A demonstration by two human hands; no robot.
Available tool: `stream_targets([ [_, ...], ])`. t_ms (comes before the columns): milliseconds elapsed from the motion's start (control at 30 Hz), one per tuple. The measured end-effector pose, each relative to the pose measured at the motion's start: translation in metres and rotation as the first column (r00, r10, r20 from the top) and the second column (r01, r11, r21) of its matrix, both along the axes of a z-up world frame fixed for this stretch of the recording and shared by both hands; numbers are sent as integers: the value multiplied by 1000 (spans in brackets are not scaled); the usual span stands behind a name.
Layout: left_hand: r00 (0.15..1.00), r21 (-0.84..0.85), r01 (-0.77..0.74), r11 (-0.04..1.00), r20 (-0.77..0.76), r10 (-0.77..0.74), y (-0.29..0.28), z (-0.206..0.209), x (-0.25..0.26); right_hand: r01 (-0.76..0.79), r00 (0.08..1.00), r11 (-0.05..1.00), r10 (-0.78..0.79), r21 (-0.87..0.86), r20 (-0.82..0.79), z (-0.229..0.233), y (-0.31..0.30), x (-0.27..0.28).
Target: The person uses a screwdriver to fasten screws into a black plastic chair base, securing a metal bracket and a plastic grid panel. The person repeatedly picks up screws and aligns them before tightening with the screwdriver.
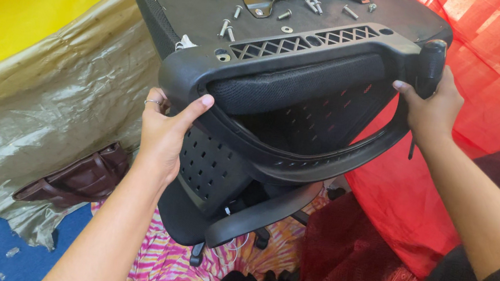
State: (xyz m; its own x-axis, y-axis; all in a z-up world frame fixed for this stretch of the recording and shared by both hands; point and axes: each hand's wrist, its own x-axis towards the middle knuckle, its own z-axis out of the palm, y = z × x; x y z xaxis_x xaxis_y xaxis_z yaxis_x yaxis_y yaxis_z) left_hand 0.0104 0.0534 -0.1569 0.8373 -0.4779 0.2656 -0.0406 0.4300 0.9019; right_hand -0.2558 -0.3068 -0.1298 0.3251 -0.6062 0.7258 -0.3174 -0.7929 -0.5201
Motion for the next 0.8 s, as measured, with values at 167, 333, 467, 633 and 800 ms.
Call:
stream_targets([
  [167,964,-1,-46,999,261,45,-1,-18,-24,15,999,998,-17,55,29,-3,8,3],
  [333,860,44,-336,941,421,287,-20,-29,-54,93,995,996,-92,8,-22,-4,11,3],
  [467,918,69,-316,946,273,287,-29,-31,-58,113,993,993,-113,-18,-19,-7,9,4],
  [633,791,190,-577,794,369,487,-47,-24,-60,112,994,994,-111,-5,7,-10,8,6],
  [800,783,167,-601,781,322,533,-50,-14,-70,110,994,994,-109,-30,10,-12,8,5],
])
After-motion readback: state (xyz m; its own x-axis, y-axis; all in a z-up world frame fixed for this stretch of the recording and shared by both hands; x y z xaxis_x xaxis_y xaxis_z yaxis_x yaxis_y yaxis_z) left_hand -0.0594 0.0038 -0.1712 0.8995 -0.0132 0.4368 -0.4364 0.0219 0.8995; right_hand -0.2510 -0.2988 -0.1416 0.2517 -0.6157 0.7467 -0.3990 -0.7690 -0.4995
